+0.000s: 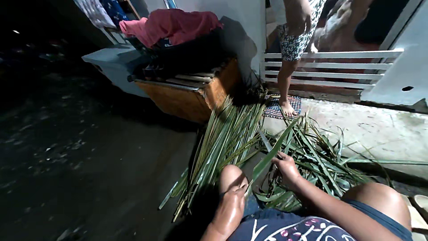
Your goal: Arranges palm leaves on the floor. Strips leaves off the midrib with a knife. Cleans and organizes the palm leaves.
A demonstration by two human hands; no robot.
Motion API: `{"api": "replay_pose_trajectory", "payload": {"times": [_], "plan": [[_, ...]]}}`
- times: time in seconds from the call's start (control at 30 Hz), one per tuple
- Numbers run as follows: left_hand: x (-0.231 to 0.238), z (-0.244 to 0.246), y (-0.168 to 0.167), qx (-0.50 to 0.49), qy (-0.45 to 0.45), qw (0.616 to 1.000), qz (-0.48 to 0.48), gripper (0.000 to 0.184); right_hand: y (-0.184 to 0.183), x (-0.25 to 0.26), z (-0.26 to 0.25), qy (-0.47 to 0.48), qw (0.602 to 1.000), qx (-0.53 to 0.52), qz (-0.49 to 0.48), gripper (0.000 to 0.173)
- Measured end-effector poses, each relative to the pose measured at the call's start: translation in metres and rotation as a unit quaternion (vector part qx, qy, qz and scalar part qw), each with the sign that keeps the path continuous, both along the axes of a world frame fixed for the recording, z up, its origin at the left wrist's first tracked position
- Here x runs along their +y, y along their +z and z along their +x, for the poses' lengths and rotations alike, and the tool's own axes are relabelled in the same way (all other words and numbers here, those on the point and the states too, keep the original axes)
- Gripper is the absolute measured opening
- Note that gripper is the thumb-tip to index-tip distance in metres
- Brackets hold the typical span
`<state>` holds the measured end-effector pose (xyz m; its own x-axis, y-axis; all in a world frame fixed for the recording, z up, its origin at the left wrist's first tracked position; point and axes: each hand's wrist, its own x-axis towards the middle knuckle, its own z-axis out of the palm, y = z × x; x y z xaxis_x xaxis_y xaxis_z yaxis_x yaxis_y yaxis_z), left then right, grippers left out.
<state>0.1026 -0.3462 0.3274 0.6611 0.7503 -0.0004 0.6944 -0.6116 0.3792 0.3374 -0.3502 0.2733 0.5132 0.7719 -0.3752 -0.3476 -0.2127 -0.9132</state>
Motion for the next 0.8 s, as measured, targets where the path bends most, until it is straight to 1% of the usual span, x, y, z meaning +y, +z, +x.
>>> {"api": "replay_pose_trajectory", "payload": {"times": [0.1,0.23,0.3,0.4,0.53,0.57,0.63,0.7,0.8], "plan": [[-0.005,-0.019,0.004,-0.014,0.000,1.000,0.024,0.036,-0.001,0.004,0.012,-0.030,0.999,0.015,-0.001,0.038],[-0.013,-0.042,0.007,-0.026,0.006,0.999,0.041,0.033,0.005,0.009,0.028,-0.067,0.997,0.038,-0.010,0.041],[-0.016,-0.054,0.010,-0.031,0.004,0.999,0.043,0.027,0.008,0.012,0.036,-0.099,0.994,0.043,-0.007,0.038],[-0.019,-0.071,0.014,-0.028,0.004,0.999,0.038,0.034,0.004,0.015,0.055,-0.141,0.989,0.051,0.001,0.035],[-0.019,-0.096,0.018,-0.021,0.003,1.000,0.022,0.034,-0.001,0.010,0.086,-0.177,0.981,0.082,0.008,0.029],[-0.019,-0.102,0.019,-0.018,0.007,1.000,0.014,0.034,0.000,0.008,0.092,-0.187,0.978,0.093,0.010,0.026],[-0.016,-0.117,0.019,-0.004,0.027,1.000,0.007,0.035,0.000,0.001,0.102,-0.203,0.973,0.111,0.016,0.030],[-0.011,-0.135,0.019,0.006,0.051,0.998,0.021,0.035,-0.003,-0.004,0.107,-0.221,0.968,0.118,0.025,0.032],[-0.005,-0.167,0.016,0.011,0.090,0.995,0.047,0.035,-0.008,-0.007,0.112,-0.250,0.960,0.125,0.027,0.030]]}}
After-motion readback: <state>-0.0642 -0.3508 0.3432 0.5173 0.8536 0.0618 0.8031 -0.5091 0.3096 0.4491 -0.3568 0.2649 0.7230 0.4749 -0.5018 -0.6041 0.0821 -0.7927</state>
